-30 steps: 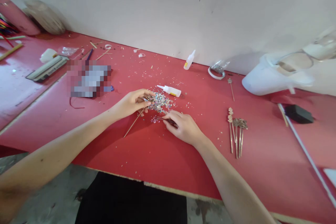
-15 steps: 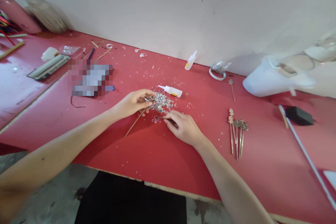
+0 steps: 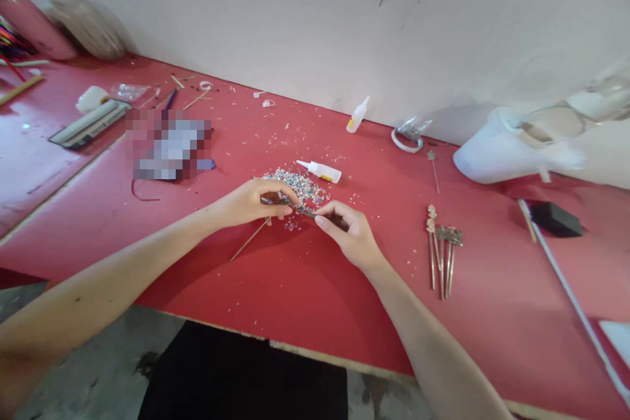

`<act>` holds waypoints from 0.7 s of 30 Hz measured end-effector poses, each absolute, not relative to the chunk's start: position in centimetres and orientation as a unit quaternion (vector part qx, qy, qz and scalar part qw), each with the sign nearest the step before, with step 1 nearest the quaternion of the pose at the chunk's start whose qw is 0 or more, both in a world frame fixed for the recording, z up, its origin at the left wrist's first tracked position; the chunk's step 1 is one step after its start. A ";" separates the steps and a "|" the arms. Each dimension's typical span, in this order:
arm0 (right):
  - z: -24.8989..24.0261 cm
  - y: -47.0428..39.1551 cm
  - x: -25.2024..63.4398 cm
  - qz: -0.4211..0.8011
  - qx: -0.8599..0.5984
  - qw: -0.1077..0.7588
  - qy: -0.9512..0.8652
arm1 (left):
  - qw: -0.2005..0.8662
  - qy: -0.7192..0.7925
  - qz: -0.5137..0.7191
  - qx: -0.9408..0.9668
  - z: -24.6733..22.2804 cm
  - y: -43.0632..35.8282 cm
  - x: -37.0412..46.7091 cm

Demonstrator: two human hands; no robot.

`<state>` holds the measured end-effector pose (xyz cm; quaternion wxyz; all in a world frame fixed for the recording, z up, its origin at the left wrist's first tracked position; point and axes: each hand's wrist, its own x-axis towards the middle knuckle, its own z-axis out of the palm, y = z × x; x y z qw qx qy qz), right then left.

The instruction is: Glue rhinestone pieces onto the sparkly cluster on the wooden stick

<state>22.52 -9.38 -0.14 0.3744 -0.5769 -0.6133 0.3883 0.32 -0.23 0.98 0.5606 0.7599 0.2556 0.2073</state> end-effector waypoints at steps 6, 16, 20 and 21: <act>-0.2 -9.6 21.9 0.460 -0.569 0.417 -0.538 | 0.467 0.251 0.229 0.816 1.1 -0.6 0.6; -0.3 -9.6 21.7 0.511 -0.551 0.439 -0.492 | 0.407 0.230 0.271 0.841 0.9 -1.0 0.7; -0.2 -9.6 21.7 0.520 -0.549 0.443 -0.481 | 0.390 0.225 0.287 0.845 0.9 -1.1 0.7; -0.1 -9.6 21.7 0.522 -0.549 0.443 -0.479 | 0.387 0.225 0.288 0.846 0.8 -1.1 0.7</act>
